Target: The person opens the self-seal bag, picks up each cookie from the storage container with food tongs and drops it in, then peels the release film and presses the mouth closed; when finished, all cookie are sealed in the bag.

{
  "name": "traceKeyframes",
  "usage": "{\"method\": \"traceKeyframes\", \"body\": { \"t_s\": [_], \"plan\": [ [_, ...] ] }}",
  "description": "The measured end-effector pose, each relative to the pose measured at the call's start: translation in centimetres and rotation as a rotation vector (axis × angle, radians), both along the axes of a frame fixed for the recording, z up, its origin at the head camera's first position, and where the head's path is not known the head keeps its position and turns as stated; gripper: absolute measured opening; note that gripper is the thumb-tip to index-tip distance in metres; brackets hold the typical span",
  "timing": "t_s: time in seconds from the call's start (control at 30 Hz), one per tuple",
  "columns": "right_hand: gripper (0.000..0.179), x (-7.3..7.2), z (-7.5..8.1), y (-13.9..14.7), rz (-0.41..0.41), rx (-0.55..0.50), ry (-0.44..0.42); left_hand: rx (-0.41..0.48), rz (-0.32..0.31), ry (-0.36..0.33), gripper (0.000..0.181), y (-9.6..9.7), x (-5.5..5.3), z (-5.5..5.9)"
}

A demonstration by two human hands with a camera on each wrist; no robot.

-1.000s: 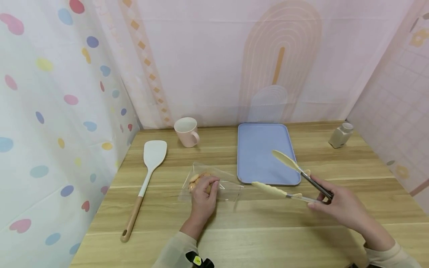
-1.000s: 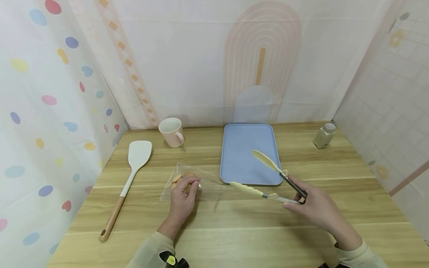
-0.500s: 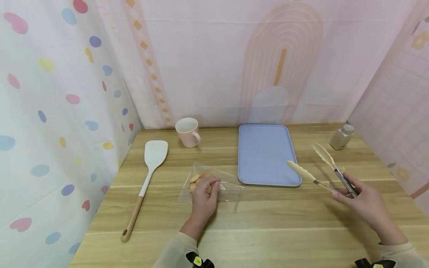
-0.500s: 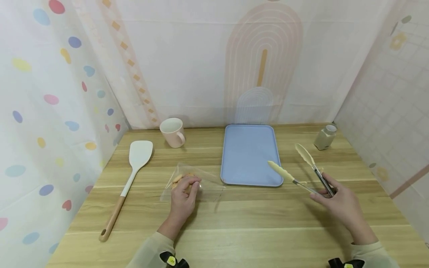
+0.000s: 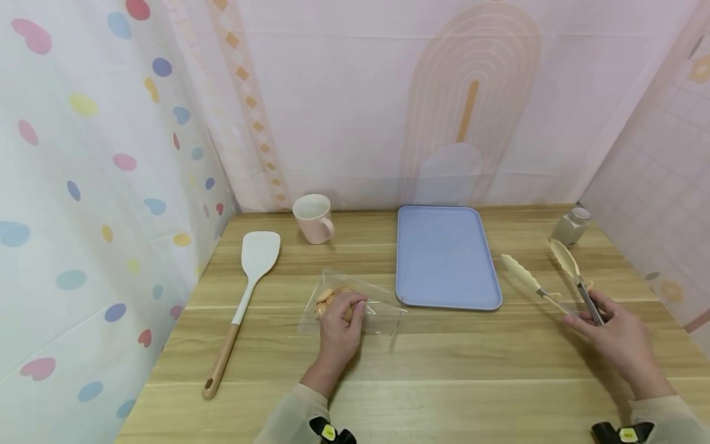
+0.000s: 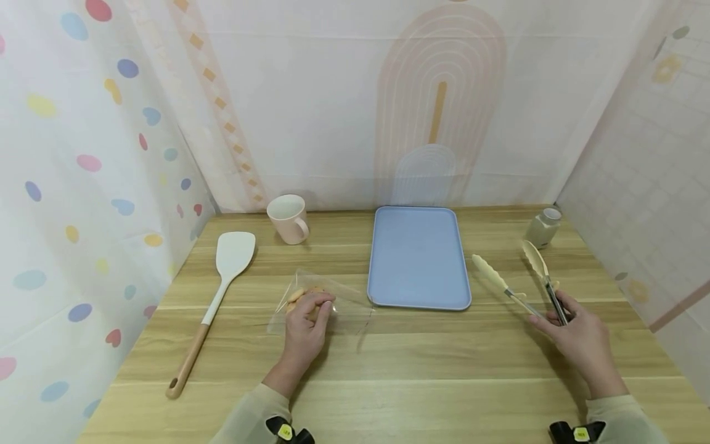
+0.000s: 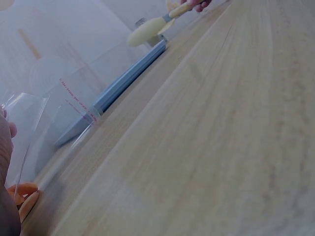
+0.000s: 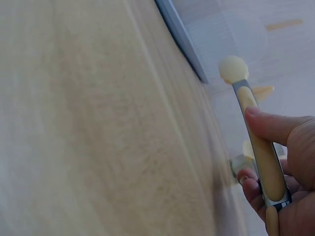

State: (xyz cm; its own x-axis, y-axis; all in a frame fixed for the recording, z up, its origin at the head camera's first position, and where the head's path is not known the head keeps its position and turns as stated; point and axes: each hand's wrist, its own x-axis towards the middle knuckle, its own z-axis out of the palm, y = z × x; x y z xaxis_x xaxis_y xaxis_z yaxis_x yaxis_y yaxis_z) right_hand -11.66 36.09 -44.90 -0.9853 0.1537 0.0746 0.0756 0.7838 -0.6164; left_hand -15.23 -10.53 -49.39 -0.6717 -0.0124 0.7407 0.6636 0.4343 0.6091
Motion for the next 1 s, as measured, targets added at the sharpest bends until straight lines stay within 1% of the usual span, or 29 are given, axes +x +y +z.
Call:
{"method": "traceKeyframes", "body": {
  "t_s": [0.17, 0.4, 0.47, 0.6, 0.77, 1.0],
  "plan": [
    [0.086, -0.4, -0.7, 0.2, -0.023, 0.025, -0.003, -0.002, -0.003, 0.016, 0.008, 0.1, 0.0, 0.0],
    [0.086, -0.7, -1.1, 0.3, -0.017, 0.077, -0.009, -0.002, 0.004, -0.027, 0.005, 0.0, 0.1, 0.1],
    [0.085, -0.7, -1.1, 0.3, -0.01, 0.084, -0.002, -0.006, 0.004, -0.026, 0.005, 0.0, 0.1, 0.1],
    [0.084, -0.9, -1.2, 0.3, -0.005, 0.092, -0.001, -0.012, 0.006, -0.01, 0.005, 0.0, 0.1, 0.0],
    [0.086, -0.9, -1.1, 0.1, -0.008, 0.089, -0.033, -0.01, 0.008, 0.012, 0.007, 0.0, 0.0, 0.0],
    [0.087, -0.8, -0.9, -0.1, 0.001, 0.092, -0.051, -0.009, 0.001, 0.015, 0.008, 0.0, 0.1, 0.1]
  ]
}}
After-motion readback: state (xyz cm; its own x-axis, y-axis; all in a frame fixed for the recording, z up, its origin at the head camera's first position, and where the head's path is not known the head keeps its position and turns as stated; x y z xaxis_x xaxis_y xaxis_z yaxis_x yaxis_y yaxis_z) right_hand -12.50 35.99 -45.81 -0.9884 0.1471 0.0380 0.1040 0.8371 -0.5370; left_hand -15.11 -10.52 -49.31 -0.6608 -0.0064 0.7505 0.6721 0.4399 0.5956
